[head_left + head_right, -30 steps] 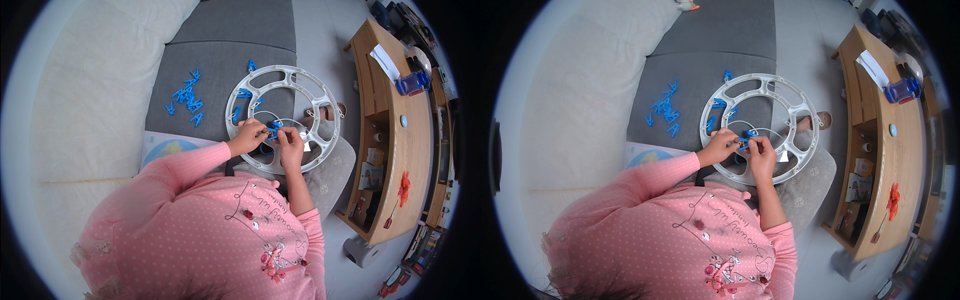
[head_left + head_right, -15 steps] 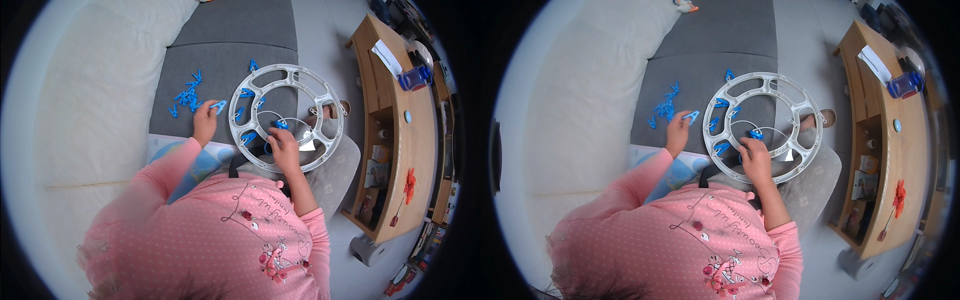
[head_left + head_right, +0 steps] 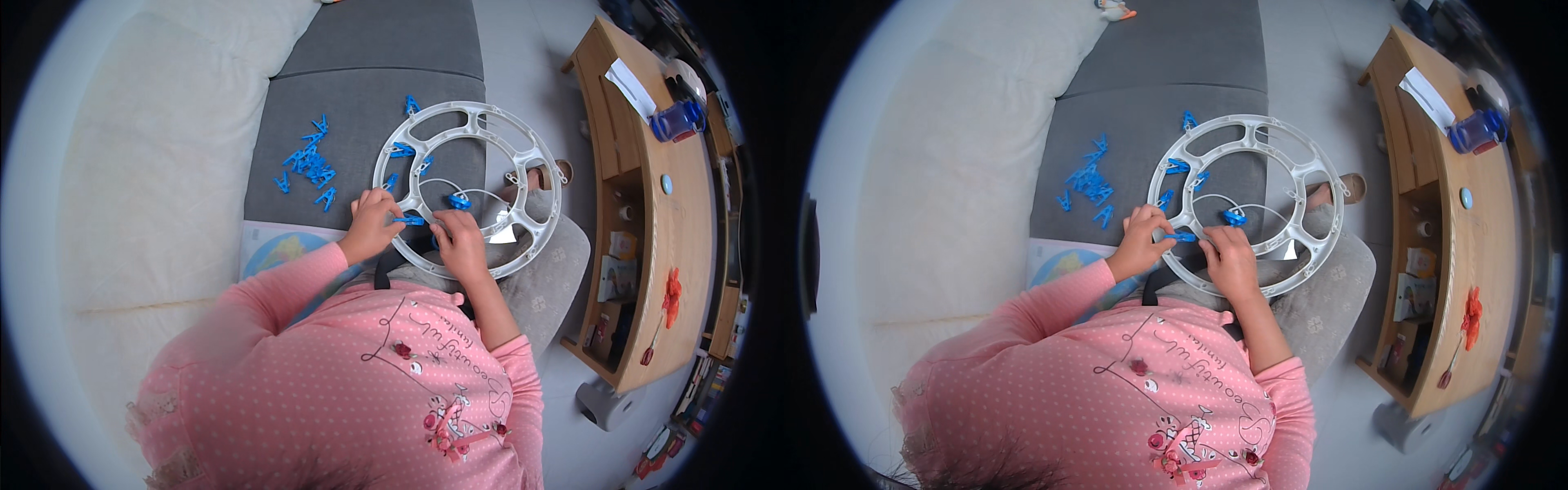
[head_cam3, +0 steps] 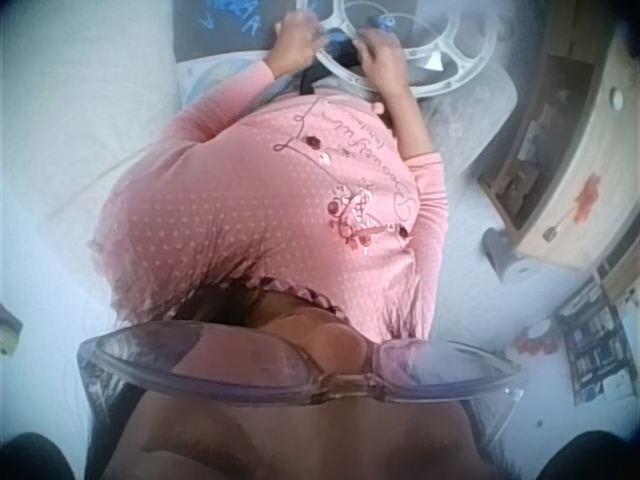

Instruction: The person sits on the floor and attaches blue plastic clips to a white circular frame. They then gather the remaining clips, move to the kitchen sink, and rinse the clips under running water.

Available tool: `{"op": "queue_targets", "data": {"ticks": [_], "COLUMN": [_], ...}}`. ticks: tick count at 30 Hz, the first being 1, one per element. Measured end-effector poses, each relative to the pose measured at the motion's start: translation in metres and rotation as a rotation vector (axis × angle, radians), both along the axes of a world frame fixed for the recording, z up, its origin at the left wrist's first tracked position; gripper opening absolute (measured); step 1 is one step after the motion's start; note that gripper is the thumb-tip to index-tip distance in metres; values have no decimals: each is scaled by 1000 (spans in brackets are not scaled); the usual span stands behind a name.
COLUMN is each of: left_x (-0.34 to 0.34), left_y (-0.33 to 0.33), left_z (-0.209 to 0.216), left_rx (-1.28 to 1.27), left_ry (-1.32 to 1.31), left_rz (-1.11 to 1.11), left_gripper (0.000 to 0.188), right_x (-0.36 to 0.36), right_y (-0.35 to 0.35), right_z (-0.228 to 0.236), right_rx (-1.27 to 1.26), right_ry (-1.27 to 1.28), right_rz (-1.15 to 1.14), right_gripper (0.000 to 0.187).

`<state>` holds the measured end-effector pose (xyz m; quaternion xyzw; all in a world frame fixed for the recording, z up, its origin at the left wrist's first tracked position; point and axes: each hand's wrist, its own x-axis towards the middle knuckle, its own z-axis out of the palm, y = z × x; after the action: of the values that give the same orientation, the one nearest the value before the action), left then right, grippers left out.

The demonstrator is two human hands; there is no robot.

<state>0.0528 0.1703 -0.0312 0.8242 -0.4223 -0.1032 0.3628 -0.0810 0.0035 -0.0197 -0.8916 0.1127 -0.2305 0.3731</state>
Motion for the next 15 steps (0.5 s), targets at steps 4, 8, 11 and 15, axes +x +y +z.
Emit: {"op": "queue_targets", "data": {"ticks": [4,8,11,15], "left_x": [-10,-23,-24,-25], "left_y": [11,11,8,2], "left_z": [-7,-3,1,17], "left_rx": [-140,-177,-211,-253], "left_ry": [166,155,127,107], "left_rz": [-33,-74,-60,-85], "left_gripper": [17,16,16,12], "right_x": [5,6,3,1], "right_y": [9,9,10,15], "right_z": [8,10,15,31], "right_rx": [55,-24,-97,-70], "right_ry": [-69,-2,39,32], "right_rz": [16,144,161,119], "right_gripper": [25,31,29,19]}}
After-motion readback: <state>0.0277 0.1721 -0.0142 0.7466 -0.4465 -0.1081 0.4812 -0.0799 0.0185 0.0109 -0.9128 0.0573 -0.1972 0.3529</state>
